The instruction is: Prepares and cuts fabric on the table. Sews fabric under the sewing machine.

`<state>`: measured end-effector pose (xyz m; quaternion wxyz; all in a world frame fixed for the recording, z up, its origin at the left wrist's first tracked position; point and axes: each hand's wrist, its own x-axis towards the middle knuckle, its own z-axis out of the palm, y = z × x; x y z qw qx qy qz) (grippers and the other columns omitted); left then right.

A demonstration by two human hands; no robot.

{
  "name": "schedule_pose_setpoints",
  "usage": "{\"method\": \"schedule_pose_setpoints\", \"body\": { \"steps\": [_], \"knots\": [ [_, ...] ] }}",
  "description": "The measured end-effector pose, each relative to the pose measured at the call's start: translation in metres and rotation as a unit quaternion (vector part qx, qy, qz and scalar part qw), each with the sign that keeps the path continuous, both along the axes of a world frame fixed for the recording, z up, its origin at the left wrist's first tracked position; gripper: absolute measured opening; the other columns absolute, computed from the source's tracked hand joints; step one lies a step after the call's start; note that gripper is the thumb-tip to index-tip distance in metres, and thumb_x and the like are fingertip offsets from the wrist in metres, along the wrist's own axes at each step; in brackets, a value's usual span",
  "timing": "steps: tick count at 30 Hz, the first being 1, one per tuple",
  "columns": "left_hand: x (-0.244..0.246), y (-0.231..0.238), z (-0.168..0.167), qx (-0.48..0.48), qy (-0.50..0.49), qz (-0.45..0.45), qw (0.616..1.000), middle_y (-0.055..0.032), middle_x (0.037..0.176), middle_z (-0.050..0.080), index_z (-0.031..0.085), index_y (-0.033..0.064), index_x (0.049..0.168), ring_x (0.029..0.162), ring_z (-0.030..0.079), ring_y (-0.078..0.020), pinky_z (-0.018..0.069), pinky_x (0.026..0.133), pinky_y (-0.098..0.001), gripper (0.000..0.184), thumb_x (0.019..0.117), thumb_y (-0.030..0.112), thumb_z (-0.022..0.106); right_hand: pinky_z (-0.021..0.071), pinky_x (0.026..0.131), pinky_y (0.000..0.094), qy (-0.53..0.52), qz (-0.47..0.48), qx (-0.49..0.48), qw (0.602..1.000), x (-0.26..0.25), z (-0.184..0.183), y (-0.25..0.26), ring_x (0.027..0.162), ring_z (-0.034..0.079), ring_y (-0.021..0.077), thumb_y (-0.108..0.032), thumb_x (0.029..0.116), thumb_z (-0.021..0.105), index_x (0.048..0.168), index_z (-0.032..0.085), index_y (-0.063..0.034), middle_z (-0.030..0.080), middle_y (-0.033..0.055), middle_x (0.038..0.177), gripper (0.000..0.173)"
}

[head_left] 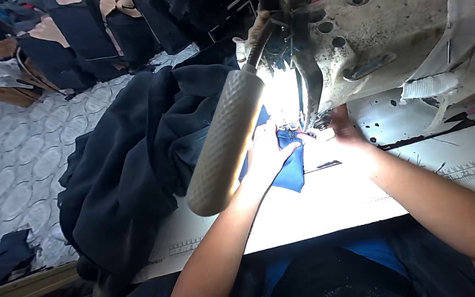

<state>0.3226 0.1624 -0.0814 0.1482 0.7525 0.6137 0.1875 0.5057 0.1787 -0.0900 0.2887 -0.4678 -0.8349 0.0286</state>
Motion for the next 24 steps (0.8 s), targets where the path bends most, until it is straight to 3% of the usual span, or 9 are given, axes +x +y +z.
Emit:
{"method": "schedule_pose_setpoints", "body": {
  "steps": [6,9,13,15,18,20,22,24],
  "knots": [
    [-0.001,0.003,0.001,-0.006,-0.010,0.005,1.000,-0.0216,0.122,0.066,0.061,-0.0020,0.129,0.122,0.060,-0.0349,0.0281,0.114,-0.0590,0.065,0.0848,0.042,0.082,0.0323,0.103,0.0677,0.055,0.019,0.032,0.998,0.004,0.007,-0.005,0.086,0.069,0.0380,-0.004,0.0821,0.074,0.083,0.073,0.0020,0.071,0.0187,0.085,0.006],
    [-0.001,0.000,0.001,0.027,-0.047,-0.005,0.999,-0.0217,0.116,0.068,0.061,-0.0044,0.126,0.116,0.062,-0.0339,0.0290,0.114,-0.0570,0.064,0.0841,0.038,0.083,0.0327,0.103,0.0706,0.047,0.020,0.005,0.999,0.008,0.013,-0.008,0.092,0.069,0.0413,-0.005,0.0845,0.076,0.085,0.074,0.0037,0.072,0.0202,0.090,0.009],
    [-0.002,-0.001,-0.001,0.106,-0.175,-0.022,0.979,-0.0167,0.114,0.069,0.066,-0.0013,0.114,0.116,0.063,-0.0257,0.0382,0.110,-0.0488,0.040,0.0905,0.030,0.076,0.0356,0.097,0.0714,0.073,0.037,0.040,0.996,0.016,0.011,-0.005,0.089,0.069,0.0425,-0.007,0.0824,0.073,0.080,0.070,0.0040,0.071,0.0207,0.088,0.011],
    [-0.001,-0.001,-0.001,0.131,-0.222,-0.018,0.966,-0.0143,0.108,0.069,0.071,-0.0012,0.102,0.108,0.064,-0.0200,0.0479,0.098,-0.0394,0.025,0.0903,0.021,0.076,0.0390,0.092,0.0666,0.074,0.033,0.047,0.996,0.016,0.011,-0.004,0.087,0.068,0.0413,-0.007,0.0811,0.074,0.078,0.069,0.0037,0.069,0.0208,0.085,0.012],
    [-0.007,-0.008,0.004,0.150,-0.251,-0.040,0.956,-0.0046,0.098,0.067,0.070,0.0041,0.089,0.098,0.063,-0.0059,0.0502,0.090,-0.0228,0.010,0.0903,0.013,0.075,0.0450,0.081,0.0584,0.097,0.034,0.004,0.995,0.013,0.013,-0.007,0.085,0.067,0.0389,-0.007,0.0806,0.076,0.084,0.074,0.0035,0.071,0.0205,0.088,0.011],
    [-0.015,-0.019,0.010,0.174,-0.195,-0.112,0.959,-0.0076,0.090,0.069,0.071,0.0048,0.082,0.094,0.063,-0.0164,0.0472,0.090,-0.0335,0.011,0.0886,0.014,0.072,0.0475,0.082,0.0543,0.133,0.044,-0.082,0.987,0.011,0.016,-0.010,0.091,0.067,0.0363,-0.008,0.0870,0.074,0.092,0.076,0.0043,0.071,0.0204,0.095,0.013],
    [-0.016,-0.031,0.013,0.226,-0.134,-0.170,0.950,-0.0069,0.081,0.069,0.072,0.0089,0.077,0.085,0.063,-0.0215,0.0411,0.088,-0.0431,0.016,0.0878,0.018,0.066,0.0529,0.083,0.0440,0.178,0.037,-0.153,0.971,0.007,0.017,-0.014,0.090,0.068,0.0252,-0.010,0.0897,0.072,0.093,0.076,0.0021,0.072,0.0150,0.094,0.013],
    [-0.008,-0.043,0.013,0.272,-0.173,-0.129,0.938,-0.0069,0.080,0.069,0.071,0.0061,0.081,0.082,0.063,-0.0176,0.0417,0.087,-0.0381,0.013,0.0876,0.017,0.068,0.0496,0.076,0.0328,0.186,0.024,-0.281,0.941,0.002,0.032,-0.020,0.079,0.060,0.0125,-0.012,0.0949,0.070,0.098,0.074,-0.0002,0.068,0.0081,0.088,0.013]
  ]
}}
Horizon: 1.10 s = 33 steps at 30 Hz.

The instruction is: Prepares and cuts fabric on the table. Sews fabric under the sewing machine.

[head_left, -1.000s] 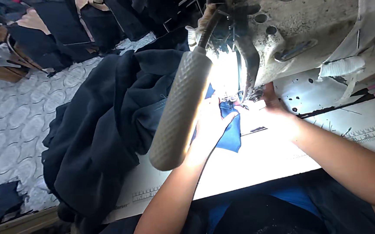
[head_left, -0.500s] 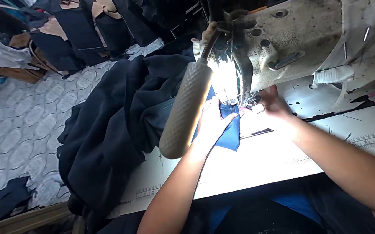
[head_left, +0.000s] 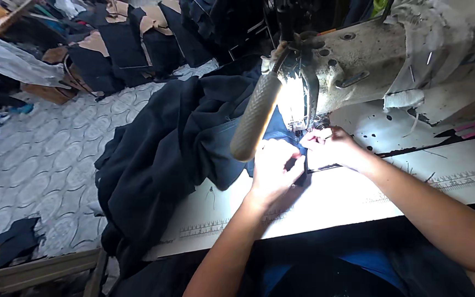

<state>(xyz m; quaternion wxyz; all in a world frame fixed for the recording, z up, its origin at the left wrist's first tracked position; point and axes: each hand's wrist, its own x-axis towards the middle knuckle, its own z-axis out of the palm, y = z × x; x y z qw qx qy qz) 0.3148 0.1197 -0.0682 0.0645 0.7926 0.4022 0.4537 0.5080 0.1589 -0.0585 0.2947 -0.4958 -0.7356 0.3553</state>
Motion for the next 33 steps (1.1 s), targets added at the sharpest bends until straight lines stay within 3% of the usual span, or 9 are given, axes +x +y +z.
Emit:
{"method": "schedule_pose_setpoints", "body": {
  "steps": [6,9,12,14,16,19,25,30,33],
  "knots": [
    [0.030,-0.005,0.031,-0.235,-0.339,-0.013,0.911,0.0049,0.088,0.068,0.073,0.0053,0.103,0.077,0.062,0.0013,0.0538,0.071,-0.0168,0.016,0.0887,-0.002,0.071,0.0460,0.075,0.0413,-0.111,0.108,-0.045,0.987,-0.005,0.013,-0.011,0.079,0.056,0.0195,-0.020,0.1000,0.064,0.104,0.073,-0.0039,0.063,0.0088,0.083,0.019],
    [0.019,-0.008,0.029,-0.212,-0.184,-0.033,0.959,0.0022,0.079,0.064,0.071,0.0045,0.083,0.075,0.060,-0.0013,0.0511,0.072,-0.0185,0.008,0.0901,0.009,0.071,0.0508,0.078,0.0430,-0.013,0.055,0.001,0.998,-0.001,0.009,-0.016,0.080,0.062,0.0233,-0.009,0.0974,0.061,0.109,0.071,0.0056,0.067,0.0152,0.085,0.021],
    [-0.005,-0.019,0.016,-0.219,0.098,0.016,0.971,-0.0131,0.082,0.066,0.073,0.0010,0.085,0.084,0.065,-0.0278,0.0443,0.087,-0.0508,0.026,0.0951,0.024,0.065,0.0464,0.066,0.0121,0.241,0.233,-0.149,0.930,0.018,0.005,-0.011,0.067,0.053,-0.0083,-0.016,0.0986,0.050,0.118,0.064,-0.0118,0.058,-0.0172,0.076,0.024],
    [-0.004,-0.019,0.015,-0.239,0.027,0.025,0.970,-0.0127,0.093,0.071,0.074,-0.0009,0.093,0.094,0.067,-0.0214,0.0501,0.091,-0.0402,0.023,0.0961,0.019,0.063,0.0439,0.062,0.0091,0.248,0.363,-0.184,0.879,0.017,0.003,-0.011,0.065,0.052,-0.0123,-0.021,0.1014,0.046,0.092,0.065,-0.0212,0.059,-0.0227,0.072,0.021],
    [0.008,-0.016,0.032,-0.321,-0.197,-0.039,0.926,-0.0063,0.104,0.071,0.069,-0.0041,0.111,0.101,0.065,-0.0073,0.0517,0.095,-0.0257,0.021,0.0997,0.007,0.056,0.0433,0.060,0.0187,0.068,0.314,-0.083,0.943,0.007,0.005,-0.013,0.062,0.051,-0.0004,-0.018,0.1039,0.044,0.078,0.060,-0.0117,0.055,-0.0092,0.066,0.031],
    [0.026,-0.008,0.050,-0.315,-0.329,-0.027,0.890,0.0053,0.074,0.059,0.062,0.0050,0.099,0.066,0.056,-0.0009,0.0495,0.065,-0.0176,0.015,0.1008,0.005,0.048,0.0463,0.094,0.0585,-0.157,0.154,-0.060,0.974,-0.006,0.018,-0.015,0.105,0.066,0.0406,-0.027,0.1096,0.044,0.110,0.067,0.0080,0.069,0.0274,0.104,0.042],
    [0.013,-0.032,-0.005,-0.052,0.207,-0.030,0.976,-0.0167,0.086,0.071,0.074,0.0012,0.093,0.083,0.072,-0.0359,0.0584,0.066,-0.0495,0.016,0.0932,0.010,0.060,0.0487,0.078,0.0124,0.162,0.228,-0.092,0.956,0.023,0.010,-0.010,0.086,0.058,-0.0074,-0.001,0.0927,0.051,0.103,0.065,-0.0028,0.065,-0.0070,0.095,0.017],
    [-0.002,0.036,0.029,-0.187,0.075,0.146,0.969,-0.0178,0.092,0.071,0.072,-0.0046,0.098,0.085,0.069,-0.0275,0.0554,0.081,-0.0455,0.019,0.0997,0.011,0.063,0.0482,0.101,0.0530,-0.047,0.009,0.075,0.996,0.002,-0.008,-0.011,0.115,0.064,0.0392,-0.008,0.0982,0.059,0.118,0.071,0.0041,0.068,0.0263,0.119,0.026],
    [0.001,0.049,0.005,-0.211,0.071,0.113,0.968,-0.0195,0.094,0.072,0.073,-0.0054,0.101,0.089,0.070,-0.0305,0.0556,0.085,-0.0500,0.022,0.0986,0.015,0.065,0.0479,0.103,0.0448,-0.015,-0.002,0.031,0.999,0.001,-0.004,-0.013,0.116,0.063,0.0324,-0.008,0.0974,0.061,0.123,0.068,0.0058,0.067,0.0245,0.123,0.030]
  ]
}}
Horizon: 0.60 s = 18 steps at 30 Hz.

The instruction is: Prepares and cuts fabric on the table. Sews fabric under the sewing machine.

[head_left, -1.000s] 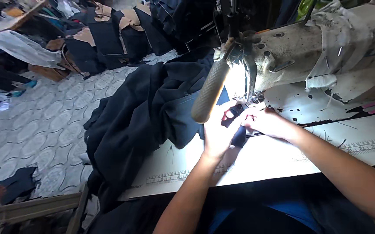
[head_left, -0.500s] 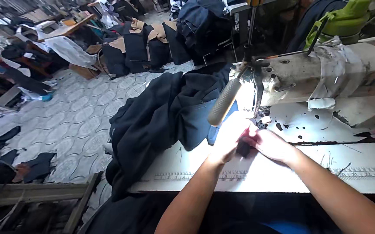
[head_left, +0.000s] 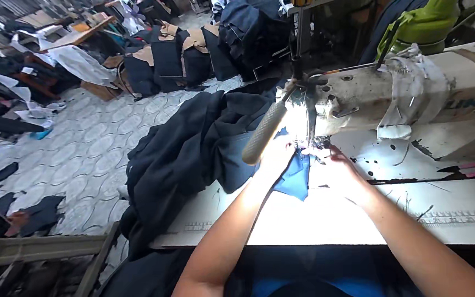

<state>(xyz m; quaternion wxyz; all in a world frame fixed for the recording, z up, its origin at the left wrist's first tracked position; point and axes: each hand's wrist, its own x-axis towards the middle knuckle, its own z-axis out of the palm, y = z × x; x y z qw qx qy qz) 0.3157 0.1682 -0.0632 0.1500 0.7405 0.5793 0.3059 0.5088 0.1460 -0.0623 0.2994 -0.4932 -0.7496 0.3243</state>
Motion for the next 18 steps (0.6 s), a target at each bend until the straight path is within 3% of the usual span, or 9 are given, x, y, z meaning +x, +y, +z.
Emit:
{"method": "schedule_pose_setpoints", "body": {
  "steps": [1,3,5,6,7,9,12,15,18],
  "knots": [
    [0.002,-0.011,-0.008,0.006,0.034,-0.030,0.999,-0.0193,0.092,0.072,0.074,-0.0042,0.098,0.090,0.071,-0.0324,0.0556,0.085,-0.0516,0.026,0.1000,0.019,0.062,0.0485,0.101,0.0350,0.043,0.016,-0.054,0.997,0.001,0.008,-0.003,0.113,0.064,0.0227,-0.007,0.0981,0.060,0.126,0.066,0.0062,0.068,0.0198,0.124,0.031],
    [0.007,-0.046,-0.017,0.067,0.085,-0.117,0.987,-0.0132,0.086,0.072,0.075,0.0041,0.092,0.087,0.072,-0.0288,0.0576,0.078,-0.0464,0.026,0.1004,0.022,0.058,0.0481,0.075,0.0156,0.196,0.060,-0.243,0.948,0.005,0.022,-0.003,0.085,0.060,0.0001,-0.005,0.1018,0.052,0.136,0.054,0.0015,0.068,0.0023,0.108,0.035],
    [0.010,-0.069,-0.015,0.160,0.075,-0.161,0.971,-0.0094,0.078,0.070,0.075,0.0073,0.087,0.077,0.072,-0.0256,0.0580,0.066,-0.0397,0.018,0.0950,0.016,0.062,0.0466,0.058,0.0154,0.317,0.093,-0.370,0.868,0.005,0.020,0.002,0.060,0.054,-0.0006,-0.006,0.1047,0.041,0.139,0.046,-0.0036,0.063,-0.0044,0.080,0.035],
    [0.010,-0.072,-0.009,0.178,0.050,-0.146,0.972,-0.0100,0.079,0.072,0.076,0.0055,0.088,0.078,0.072,-0.0248,0.0576,0.069,-0.0384,0.018,0.0941,0.014,0.062,0.0441,0.054,0.0142,0.313,0.082,-0.377,0.868,0.002,0.020,0.002,0.055,0.049,-0.0014,-0.004,0.1060,0.041,0.131,0.052,-0.0025,0.056,-0.0072,0.069,0.028],
    [0.009,-0.068,-0.003,0.184,0.020,-0.115,0.976,-0.0104,0.083,0.073,0.077,0.0039,0.090,0.082,0.071,-0.0229,0.0564,0.075,-0.0365,0.020,0.0953,0.014,0.060,0.0413,0.054,0.0130,0.264,0.072,-0.335,0.901,-0.001,0.022,0.001,0.054,0.046,-0.0021,-0.001,0.1046,0.042,0.121,0.060,0.0017,0.050,-0.0073,0.066,0.023],
    [0.005,-0.057,0.005,0.161,-0.009,-0.115,0.980,-0.0123,0.098,0.075,0.078,0.0021,0.097,0.097,0.069,-0.0240,0.0533,0.090,-0.0381,0.021,0.0978,0.013,0.060,0.0466,0.072,0.0201,0.104,0.127,-0.178,0.970,0.001,0.025,-0.011,0.074,0.054,0.0038,0.002,0.1015,0.048,0.101,0.069,0.0079,0.063,0.0059,0.083,0.022],
    [0.007,-0.059,0.005,0.124,0.021,-0.242,0.962,-0.0102,0.105,0.075,0.078,0.0073,0.100,0.107,0.070,-0.0245,0.0465,0.107,-0.0489,0.022,0.1001,0.019,0.060,0.0503,0.077,0.0302,0.017,0.180,-0.007,0.983,0.039,0.020,-0.038,0.083,0.063,0.0125,-0.004,0.0968,0.046,0.094,0.073,0.0017,0.070,0.0121,0.092,0.027],
    [0.016,-0.072,-0.005,0.155,0.053,-0.288,0.944,-0.0064,0.081,0.070,0.075,0.0115,0.088,0.085,0.069,-0.0214,0.0469,0.103,-0.0475,0.026,0.0998,0.028,0.059,0.0580,0.082,0.0441,-0.050,-0.085,0.098,0.990,0.122,0.025,-0.065,0.088,0.071,0.0287,0.002,0.0984,0.055,0.109,0.075,0.0030,0.073,0.0194,0.101,0.022],
    [0.033,-0.089,-0.019,0.122,0.029,-0.304,0.944,-0.0032,0.078,0.069,0.075,0.0125,0.085,0.082,0.067,-0.0159,0.0500,0.092,-0.0310,0.023,0.0969,0.026,0.060,0.0509,0.096,0.0617,-0.167,-0.426,0.110,0.882,0.239,0.038,-0.081,0.110,0.065,0.0489,-0.003,0.1009,0.056,0.124,0.067,0.0072,0.065,0.0332,0.121,0.027]
  ]
}}
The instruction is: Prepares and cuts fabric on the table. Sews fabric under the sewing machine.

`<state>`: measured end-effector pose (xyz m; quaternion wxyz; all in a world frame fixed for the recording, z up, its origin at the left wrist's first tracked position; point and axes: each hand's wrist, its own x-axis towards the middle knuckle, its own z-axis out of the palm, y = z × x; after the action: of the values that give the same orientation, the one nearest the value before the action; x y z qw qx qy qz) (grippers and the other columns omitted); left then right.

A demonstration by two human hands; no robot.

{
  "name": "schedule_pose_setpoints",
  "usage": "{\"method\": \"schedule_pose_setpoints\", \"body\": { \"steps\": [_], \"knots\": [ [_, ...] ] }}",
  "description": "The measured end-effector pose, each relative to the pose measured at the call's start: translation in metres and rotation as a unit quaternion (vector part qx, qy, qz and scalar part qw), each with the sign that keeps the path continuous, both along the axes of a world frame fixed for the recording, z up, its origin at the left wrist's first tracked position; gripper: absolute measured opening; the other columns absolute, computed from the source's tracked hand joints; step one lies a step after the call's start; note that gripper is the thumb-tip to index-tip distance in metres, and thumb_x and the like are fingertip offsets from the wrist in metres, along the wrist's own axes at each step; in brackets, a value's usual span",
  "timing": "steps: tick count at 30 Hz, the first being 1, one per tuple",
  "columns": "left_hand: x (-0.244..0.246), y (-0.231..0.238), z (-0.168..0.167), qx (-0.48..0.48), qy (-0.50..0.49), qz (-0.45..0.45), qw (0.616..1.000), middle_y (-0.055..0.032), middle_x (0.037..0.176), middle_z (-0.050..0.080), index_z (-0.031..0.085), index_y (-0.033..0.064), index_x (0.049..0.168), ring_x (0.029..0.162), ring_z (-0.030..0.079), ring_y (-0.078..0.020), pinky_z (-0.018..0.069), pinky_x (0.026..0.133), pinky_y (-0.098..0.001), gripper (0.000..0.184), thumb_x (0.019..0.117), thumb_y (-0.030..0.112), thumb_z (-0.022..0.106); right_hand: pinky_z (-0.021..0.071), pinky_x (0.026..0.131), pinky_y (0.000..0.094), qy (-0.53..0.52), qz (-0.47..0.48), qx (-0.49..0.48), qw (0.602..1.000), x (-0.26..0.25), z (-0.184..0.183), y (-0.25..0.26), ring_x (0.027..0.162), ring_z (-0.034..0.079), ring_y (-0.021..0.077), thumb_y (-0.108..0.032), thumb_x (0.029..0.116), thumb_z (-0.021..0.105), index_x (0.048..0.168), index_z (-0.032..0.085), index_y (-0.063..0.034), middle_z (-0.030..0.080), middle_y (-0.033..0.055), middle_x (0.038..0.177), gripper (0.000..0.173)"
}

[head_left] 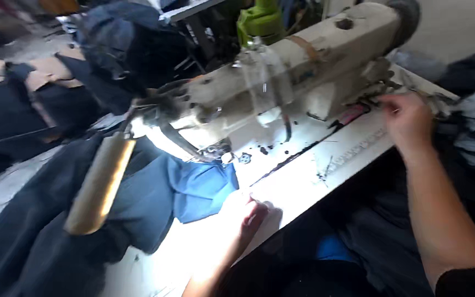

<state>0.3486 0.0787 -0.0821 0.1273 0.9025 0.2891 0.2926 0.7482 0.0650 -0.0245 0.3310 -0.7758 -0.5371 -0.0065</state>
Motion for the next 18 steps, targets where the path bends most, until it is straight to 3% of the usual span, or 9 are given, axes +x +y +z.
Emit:
{"method": "schedule_pose_setpoints", "body": {
  "steps": [2,5,9,12,14,16,18],
  "knots": [
    [0.015,-0.009,-0.004,-0.035,-0.013,0.002,0.999,-0.0045,0.080,0.070,0.077,0.0100,0.089,0.076,0.067,-0.0116,0.0547,0.073,-0.0212,0.023,0.0968,0.023,0.059,0.0376,0.104,0.0729,0.015,-0.128,-0.079,0.989,0.072,-0.005,-0.011,0.127,0.050,0.0590,-0.009,0.1001,0.060,0.134,0.060,0.0085,0.054,0.0410,0.133,0.038],
    [0.028,-0.010,-0.005,-0.058,-0.039,0.020,0.997,-0.0072,0.076,0.068,0.077,0.0058,0.089,0.065,0.064,-0.0104,0.0513,0.060,-0.0194,0.020,0.0937,0.018,0.062,0.0350,0.100,0.0796,0.036,-0.173,-0.186,0.966,0.119,-0.017,-0.010,0.126,0.048,0.0641,-0.005,0.0966,0.066,0.139,0.055,0.0083,0.051,0.0445,0.134,0.046],
    [0.032,-0.013,-0.004,-0.044,-0.040,0.073,0.996,-0.0049,0.074,0.066,0.077,0.0066,0.089,0.061,0.057,-0.0089,0.0460,0.058,-0.0185,0.017,0.0900,0.017,0.064,0.0334,0.099,0.0817,0.058,-0.173,-0.218,0.959,0.141,-0.014,0.002,0.125,0.048,0.0666,-0.003,0.0896,0.074,0.150,0.042,0.0050,0.052,0.0462,0.132,0.069],
    [0.015,-0.015,0.000,-0.025,-0.015,0.155,0.987,-0.0076,0.078,0.069,0.077,0.0056,0.093,0.070,0.065,-0.0198,0.0529,0.068,-0.0343,0.016,0.0896,0.014,0.064,0.0334,0.101,0.0795,0.114,-0.187,-0.147,0.964,0.139,-0.019,-0.010,0.127,0.047,0.0639,-0.005,0.0951,0.066,0.150,0.042,0.0043,0.052,0.0435,0.135,0.061],
    [-0.002,-0.012,-0.001,-0.036,-0.035,0.185,0.981,-0.0067,0.079,0.071,0.078,0.0052,0.095,0.071,0.065,-0.0173,0.0517,0.070,-0.0342,0.022,0.0923,0.018,0.060,0.0441,0.096,0.0692,0.178,-0.164,-0.029,0.970,0.137,-0.045,-0.026,0.119,0.057,0.0518,-0.007,0.0974,0.061,0.154,0.038,-0.0014,0.054,0.0364,0.136,0.061],
    [-0.014,-0.010,-0.004,-0.070,-0.056,0.202,0.975,-0.0039,0.081,0.072,0.078,0.0073,0.097,0.074,0.065,-0.0118,0.0507,0.073,-0.0305,0.024,0.0955,0.022,0.059,0.0549,0.087,0.0421,0.235,-0.090,0.067,0.966,0.118,-0.063,-0.042,0.099,0.064,0.0213,-0.013,0.0966,0.059,0.154,0.035,-0.0054,0.060,0.0175,0.125,0.063],
    [-0.016,-0.008,0.000,-0.119,-0.086,0.202,0.968,-0.0026,0.083,0.071,0.078,0.0066,0.097,0.075,0.063,-0.0038,0.0503,0.072,-0.0200,0.023,0.0967,0.021,0.060,0.0555,0.074,0.0194,0.251,0.060,0.115,0.959,0.071,-0.060,-0.051,0.082,0.062,-0.0013,-0.014,0.0915,0.060,0.149,0.030,0.0043,0.058,0.0008,0.105,0.067]
  ]
}}
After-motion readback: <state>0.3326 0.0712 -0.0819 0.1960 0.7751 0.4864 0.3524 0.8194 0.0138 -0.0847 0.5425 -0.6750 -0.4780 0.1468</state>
